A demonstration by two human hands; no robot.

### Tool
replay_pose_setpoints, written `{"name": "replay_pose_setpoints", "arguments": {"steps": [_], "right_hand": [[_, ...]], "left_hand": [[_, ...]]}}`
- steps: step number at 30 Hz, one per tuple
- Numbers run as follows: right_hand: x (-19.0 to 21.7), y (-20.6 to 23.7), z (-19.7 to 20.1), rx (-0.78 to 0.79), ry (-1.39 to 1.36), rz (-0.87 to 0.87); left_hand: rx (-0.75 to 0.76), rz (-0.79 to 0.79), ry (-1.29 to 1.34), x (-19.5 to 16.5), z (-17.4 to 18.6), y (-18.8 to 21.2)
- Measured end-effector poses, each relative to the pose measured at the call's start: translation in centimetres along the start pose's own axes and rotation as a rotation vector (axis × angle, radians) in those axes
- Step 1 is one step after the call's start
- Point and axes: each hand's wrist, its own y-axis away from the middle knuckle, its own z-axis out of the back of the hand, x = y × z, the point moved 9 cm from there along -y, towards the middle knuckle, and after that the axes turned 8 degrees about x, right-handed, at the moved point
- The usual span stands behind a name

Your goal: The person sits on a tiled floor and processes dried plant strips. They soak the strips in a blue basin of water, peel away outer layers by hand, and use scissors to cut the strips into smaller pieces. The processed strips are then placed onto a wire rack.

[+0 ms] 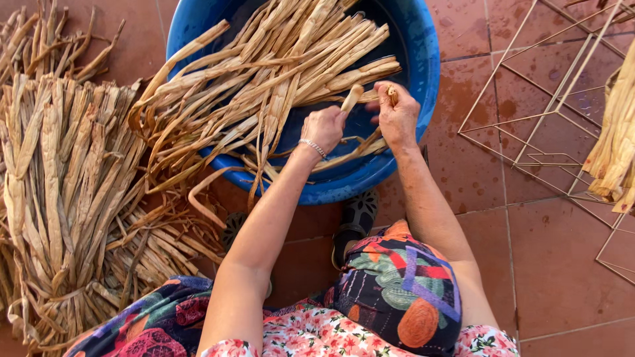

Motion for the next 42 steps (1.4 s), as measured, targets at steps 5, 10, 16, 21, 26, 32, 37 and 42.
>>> {"name": "replay_pose_setpoints", "arguments": {"steps": [5,10,16,21,26,32,37,42], "right_hand": [[8.4,5.0,-3.6,0.127,0.753,0.848],[4.8,3.9,-3.4,0.257,0.986,0.663],[3.6,4.0,-2.4,0.208,1.000,0.643],[3.9,4.5,-3.7,0.371,0.715,0.550],[4.0,5.2,-4.4,0.456,0.554,0.419],[4.0,5.1,-3.0,0.305,0.480,0.437],[2.9,4.3,-2.2,0.182,0.605,0.452],[3.4,5.1,-2.9,0.192,0.491,0.568]], "left_hand": [[0.062,-0.253,-0.077,-1.6,0.4,-0.7],[0.161,-0.328,0.031,-0.5,3.5,2.3],[0.107,-0.095,0.230,1.5,6.1,6.0],[-0.256,-0.375,-0.075,-2.7,8.5,7.8],[-0.504,-0.618,-0.193,-4.0,9.9,8.4],[-0.293,-0.347,-0.460,-1.9,5.7,5.4],[0.154,-0.260,0.112,-1.3,2.3,6.9],[0.018,-0.181,0.273,-1.8,6.2,6.7]]}}
